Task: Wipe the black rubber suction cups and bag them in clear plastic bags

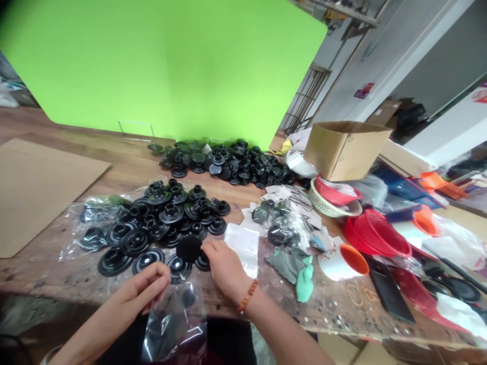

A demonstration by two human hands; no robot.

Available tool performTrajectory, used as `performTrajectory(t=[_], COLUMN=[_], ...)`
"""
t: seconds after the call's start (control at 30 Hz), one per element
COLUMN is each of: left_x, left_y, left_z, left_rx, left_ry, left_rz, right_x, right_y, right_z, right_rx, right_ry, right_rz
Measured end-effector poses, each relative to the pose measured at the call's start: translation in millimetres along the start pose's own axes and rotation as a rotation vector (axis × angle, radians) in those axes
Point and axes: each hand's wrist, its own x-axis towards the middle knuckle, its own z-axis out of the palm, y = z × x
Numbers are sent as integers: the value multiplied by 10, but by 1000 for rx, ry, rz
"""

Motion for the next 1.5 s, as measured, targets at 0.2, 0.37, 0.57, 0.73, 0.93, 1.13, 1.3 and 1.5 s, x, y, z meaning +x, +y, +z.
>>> performTrajectory(t=[0.2, 0.37, 0.57, 0.73, 0.93, 1.13, 1.3, 1.5], left_x=[37, 68, 110, 125, 184, 165, 183, 195], left_y=[-35, 17, 24, -102, -147, -63, -98, -120], left_z=[3, 141, 388, 481, 547, 627, 666, 715], left_rx=[271, 445, 505, 385, -16, -487, -509, -543], left_ry=[24, -12, 45, 192, 207, 144, 152, 156], left_rz=[137, 223, 321, 401, 238, 12, -7, 37], right_x=[104, 63, -97, -183, -286, -381, -479, -510], right_y=[-27, -168, -358, -251, -215, -193, -148, -138], right_z=[-160, -372, -370, -330, -343, -381, -320, -273], right_rx=[428, 828, 774, 628, 643, 585, 610, 869], right_ry=[-57, 49, 183, 132, 22, -19, -15, 38], right_rz=[253, 566, 524, 542, 456, 311, 219, 262])
